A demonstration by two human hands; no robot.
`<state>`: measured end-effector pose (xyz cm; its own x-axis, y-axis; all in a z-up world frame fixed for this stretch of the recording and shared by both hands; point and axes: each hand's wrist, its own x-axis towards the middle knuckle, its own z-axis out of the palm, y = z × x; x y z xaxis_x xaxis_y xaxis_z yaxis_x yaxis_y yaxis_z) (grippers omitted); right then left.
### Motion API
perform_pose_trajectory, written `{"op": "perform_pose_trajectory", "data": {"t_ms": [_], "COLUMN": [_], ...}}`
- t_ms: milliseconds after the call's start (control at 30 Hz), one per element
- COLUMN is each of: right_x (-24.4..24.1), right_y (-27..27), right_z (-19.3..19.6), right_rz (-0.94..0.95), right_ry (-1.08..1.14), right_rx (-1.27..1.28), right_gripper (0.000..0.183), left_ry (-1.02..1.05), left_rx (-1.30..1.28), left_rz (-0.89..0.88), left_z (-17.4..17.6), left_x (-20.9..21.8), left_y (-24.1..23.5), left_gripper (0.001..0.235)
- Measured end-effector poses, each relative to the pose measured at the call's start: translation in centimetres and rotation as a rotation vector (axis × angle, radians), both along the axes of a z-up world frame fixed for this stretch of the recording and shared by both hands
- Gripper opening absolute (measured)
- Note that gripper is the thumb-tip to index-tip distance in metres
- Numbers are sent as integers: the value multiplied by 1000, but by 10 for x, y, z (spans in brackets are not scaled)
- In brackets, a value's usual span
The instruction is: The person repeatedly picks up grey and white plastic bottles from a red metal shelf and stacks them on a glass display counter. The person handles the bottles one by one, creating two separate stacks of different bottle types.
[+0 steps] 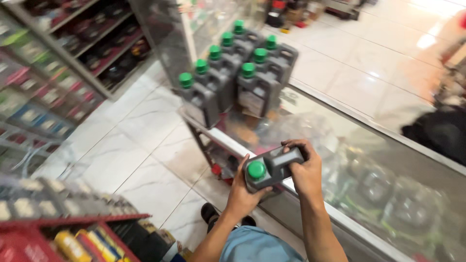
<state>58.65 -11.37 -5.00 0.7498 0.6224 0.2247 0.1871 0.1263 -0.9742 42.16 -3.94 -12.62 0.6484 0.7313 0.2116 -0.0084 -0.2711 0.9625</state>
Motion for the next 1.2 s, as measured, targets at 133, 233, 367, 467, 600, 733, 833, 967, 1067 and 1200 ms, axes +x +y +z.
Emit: {"op": "perform_pose_trajectory", "data": {"t_ms": [133,233,367,467,600,733,833,967,1067,1200], "right_x": [21,19,21,32,29,20,19,18,15,8], "right_y": [-25,-38,-57,-72,-83,-86,-64,-15,28,81], "right_z": [-26,-48,-89,-125,-176,-203,-203,-190,-181,-174], "right_rz": [-260,-365,-250,-117,4,-31,-97,-121,-107,-91], "right_ry": [110,152,40,98,209,164,126,37,42,33], "right_rx": [-43,-41,5,-110,-313,-441,-393,-434,-424,-350], "right_gripper": [36,30,47,67,64,32,36,37,41,52], "left_ry": [30,-19,49,51,97,61,-28,24,5,47], "left_rx": [79,-12,4,-35,-69,-20,-65,21,33,74], "left_rz": [-122,-284,-345,-404,-498,-544,-535,-409,-293,-136], "left_z": [-10,-15,-21,-23,-21,-23,-25,-27,-31,-43], "left_x": [37,49,52,57,66,65,69,66,61,55], "left_y": [5,13,24,33,46,62,83,115,137,162], "left_gripper": [104,99,100,101,107,104,99,94,87,73]}}
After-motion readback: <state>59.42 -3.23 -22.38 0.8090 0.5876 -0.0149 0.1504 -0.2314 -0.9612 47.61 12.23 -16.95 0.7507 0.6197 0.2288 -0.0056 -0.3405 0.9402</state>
